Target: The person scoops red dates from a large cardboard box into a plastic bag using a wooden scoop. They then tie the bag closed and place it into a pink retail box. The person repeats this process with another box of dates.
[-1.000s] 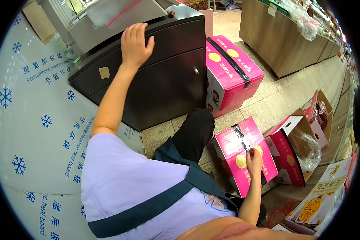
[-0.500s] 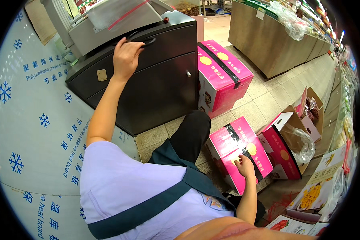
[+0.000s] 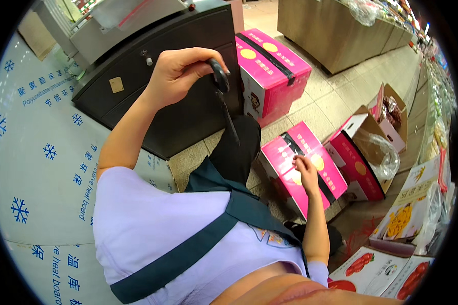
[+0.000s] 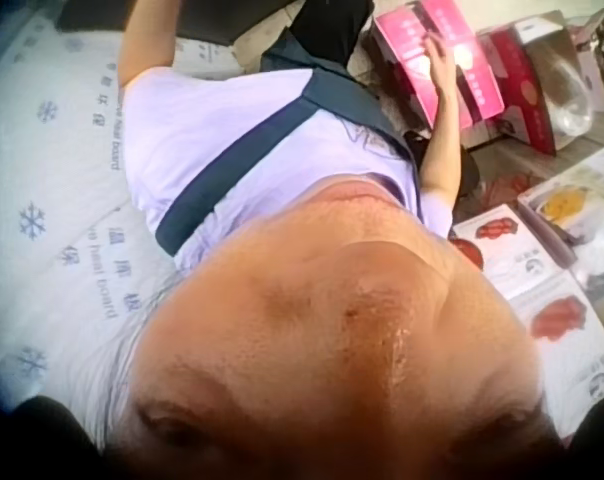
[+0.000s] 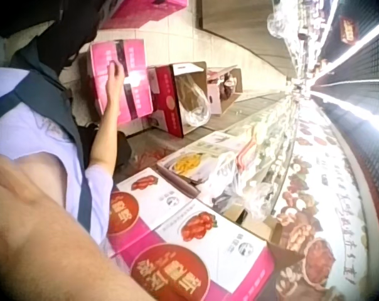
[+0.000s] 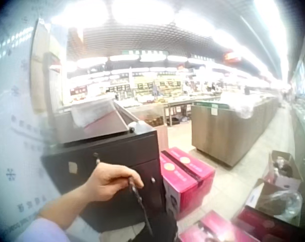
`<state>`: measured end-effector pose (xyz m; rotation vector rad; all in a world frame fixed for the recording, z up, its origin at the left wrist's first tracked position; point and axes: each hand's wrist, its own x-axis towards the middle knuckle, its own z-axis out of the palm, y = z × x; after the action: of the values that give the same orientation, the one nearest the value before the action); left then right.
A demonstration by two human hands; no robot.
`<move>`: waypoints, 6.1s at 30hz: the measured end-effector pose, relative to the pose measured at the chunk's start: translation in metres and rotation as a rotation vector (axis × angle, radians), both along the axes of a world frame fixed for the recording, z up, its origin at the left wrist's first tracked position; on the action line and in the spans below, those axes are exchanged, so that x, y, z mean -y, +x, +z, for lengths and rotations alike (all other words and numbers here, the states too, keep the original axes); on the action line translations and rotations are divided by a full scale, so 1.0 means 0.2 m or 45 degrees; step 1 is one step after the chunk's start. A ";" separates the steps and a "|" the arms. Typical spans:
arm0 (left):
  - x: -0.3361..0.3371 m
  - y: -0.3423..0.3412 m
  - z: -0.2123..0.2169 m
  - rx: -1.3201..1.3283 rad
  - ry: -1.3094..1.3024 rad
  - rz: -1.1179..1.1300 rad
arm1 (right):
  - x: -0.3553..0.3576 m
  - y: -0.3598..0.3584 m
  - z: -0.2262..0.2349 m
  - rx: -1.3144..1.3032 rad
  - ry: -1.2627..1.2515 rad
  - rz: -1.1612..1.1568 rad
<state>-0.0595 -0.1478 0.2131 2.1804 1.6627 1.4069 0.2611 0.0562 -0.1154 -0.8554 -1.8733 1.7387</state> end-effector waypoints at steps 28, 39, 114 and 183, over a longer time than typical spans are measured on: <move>-0.28 0.09 -0.62 0.412 -0.285 0.211 | 0.08 0.10 0.43 -1.216 -0.923 -0.070; 0.29 -1.25 -0.60 1.596 -0.188 0.538 | -0.16 0.27 0.33 -1.088 -0.861 -0.625; 0.17 -0.52 -0.09 -0.623 -1.278 0.811 | -0.14 0.31 0.14 -0.901 -1.193 -0.818; -0.14 -0.03 0.15 -0.834 -0.249 0.515 | -0.27 0.53 0.13 -0.972 -1.159 -0.952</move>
<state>-0.0665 -0.1199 0.2432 2.4286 2.4317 0.5289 0.3679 0.1111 -0.0899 -0.8274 -0.1699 1.9320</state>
